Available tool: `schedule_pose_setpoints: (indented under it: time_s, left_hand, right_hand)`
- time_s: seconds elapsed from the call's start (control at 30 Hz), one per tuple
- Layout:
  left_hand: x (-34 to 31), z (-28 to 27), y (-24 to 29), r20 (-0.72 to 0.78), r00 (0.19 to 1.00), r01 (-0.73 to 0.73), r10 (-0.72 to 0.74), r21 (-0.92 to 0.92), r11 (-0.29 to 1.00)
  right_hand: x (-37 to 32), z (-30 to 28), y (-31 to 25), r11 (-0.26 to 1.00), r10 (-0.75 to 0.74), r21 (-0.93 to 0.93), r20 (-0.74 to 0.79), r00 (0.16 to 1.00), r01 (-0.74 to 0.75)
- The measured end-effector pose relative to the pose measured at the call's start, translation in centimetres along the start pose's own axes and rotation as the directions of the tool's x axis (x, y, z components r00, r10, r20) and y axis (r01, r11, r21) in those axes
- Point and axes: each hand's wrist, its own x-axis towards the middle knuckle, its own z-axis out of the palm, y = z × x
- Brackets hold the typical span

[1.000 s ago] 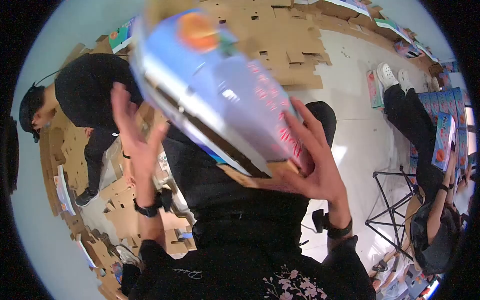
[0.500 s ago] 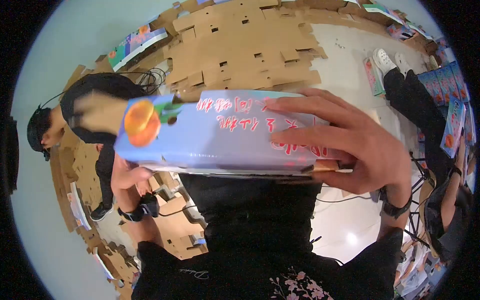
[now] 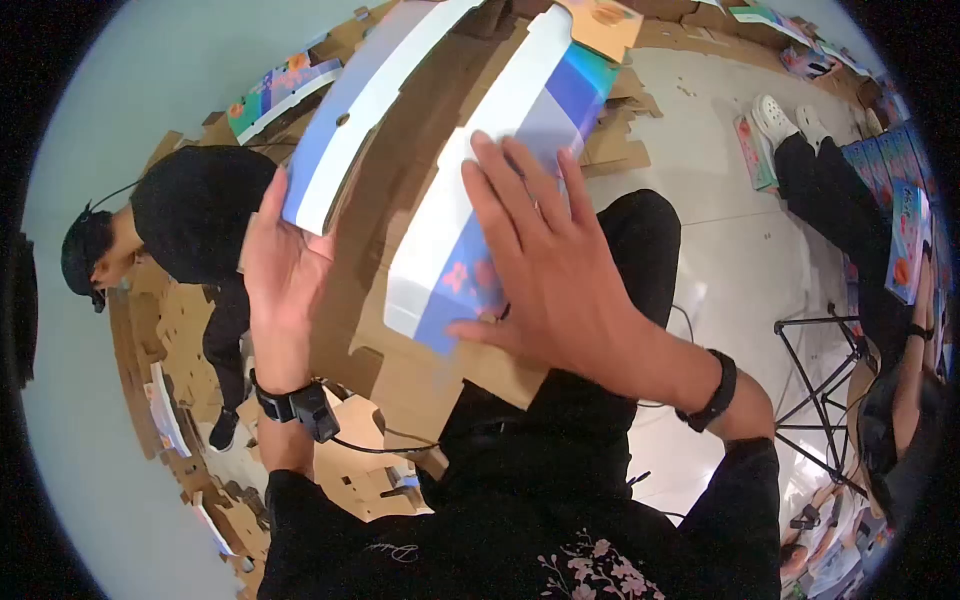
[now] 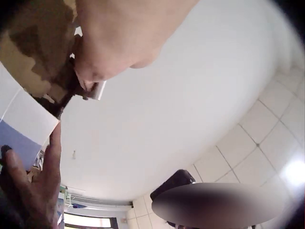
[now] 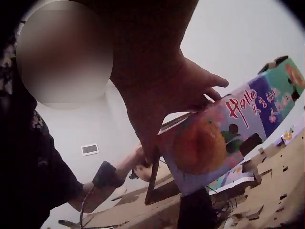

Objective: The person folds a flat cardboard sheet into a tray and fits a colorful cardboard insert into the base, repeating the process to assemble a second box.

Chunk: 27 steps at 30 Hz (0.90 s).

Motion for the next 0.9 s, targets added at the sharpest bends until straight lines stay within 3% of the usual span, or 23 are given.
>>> schedule_pose_setpoints:
  time_s: [0.03, 0.13, 0.3, 0.4, 0.43, 0.47, 0.57, 0.67, 0.7, 0.77, 0.83, 0.87, 0.9]
  left_hand:
    - [-0.2, 0.4, 0.2, 0.112, 0.993, 0.034, -0.025, -0.082, 0.996]
    - [-0.1, 2.3, -0.4, 0.0, 0.997, -0.082, 0.082, 0.0, 0.997]
    - [1.5, 0.7, -1.4, -0.191, 0.976, -0.091, 0.107, 0.089, 0.992]
    - [3.2, -1.6, -2.9, -0.279, 0.956, -0.067, 0.089, 0.089, 0.994]
    - [3.5, -2.3, -3.5, -0.301, 0.951, -0.052, 0.075, 0.084, 0.995]
    - [3.8, -2.5, -5.8, -0.412, 0.91, -0.064, 0.057, -0.003, 0.998]
    - [5.0, -5.5, -10.0, -0.463, 0.877, -0.02, 0.125, 0.224, 0.974]
    - [4.5, -2.4, -13.5, -0.535, 0.825, -0.136, 0.183, 0.126, 0.983]
    - [4.3, -0.9, -14.2, -0.567, 0.741, -0.254, 0.359, 0.258, 0.932]
    - [2.4, 2.8, -14.8, -0.558, 0.625, -0.373, 0.545, 0.4, 0.837]
    - [0.3, 4.0, -18.2, -0.16, 0.558, -0.361, 0.814, 0.837, 0.412]
    - [-0.7, 4.7, -20.0, 0.082, 0.532, -0.335, 0.843, 0.934, 0.121]
    - [-1.8, 5.7, -20.7, 0.294, 0.589, -0.584, 0.753, 0.799, 0.145]
  right_hand:
    - [0.2, 0.4, 0.2, 1.0, 0.0, 0.011, -0.011, 1.0, 0.001]
    - [0.6, 0.9, 1.4, 0.997, 0.005, 0.078, -0.031, 1.0, -0.002]
    - [0.1, 3.8, 2.0, 0.992, 0.03, 0.127, -0.155, 0.987, -0.011]
    - [-0.4, 8.1, 3.0, 1.0, -0.011, -0.004, -0.225, 0.974, 0.01]
    - [-0.3, 9.2, 2.9, 0.999, 0.035, 0.022, -0.224, 0.974, -0.031]
    - [-0.1, 10.1, 2.7, 0.996, 0.081, 0.048, -0.222, 0.972, -0.073]
    - [0.1, 14.3, 2.5, 0.98, 0.182, 0.124, -0.251, 0.951, -0.155]
    - [1.2, 15.8, 1.3, 0.961, 0.239, 0.202, -0.28, 0.93, -0.187]
    - [1.9, 16.1, 0.8, 0.955, 0.252, 0.23, -0.288, 0.924, -0.189]
    - [3.3, 17.5, 0.9, 0.929, 0.298, 0.302, -0.278, 0.913, -0.212]
    - [4.1, 18.0, 0.4, 0.906, 0.338, 0.363, -0.303, 0.891, -0.22]
    - [4.4, 18.2, 0.4, 0.912, 0.332, 0.35, -0.321, 0.887, -0.214]
    - [4.7, 18.4, 0.6, 0.919, 0.321, 0.337, -0.339, 0.884, -0.205]
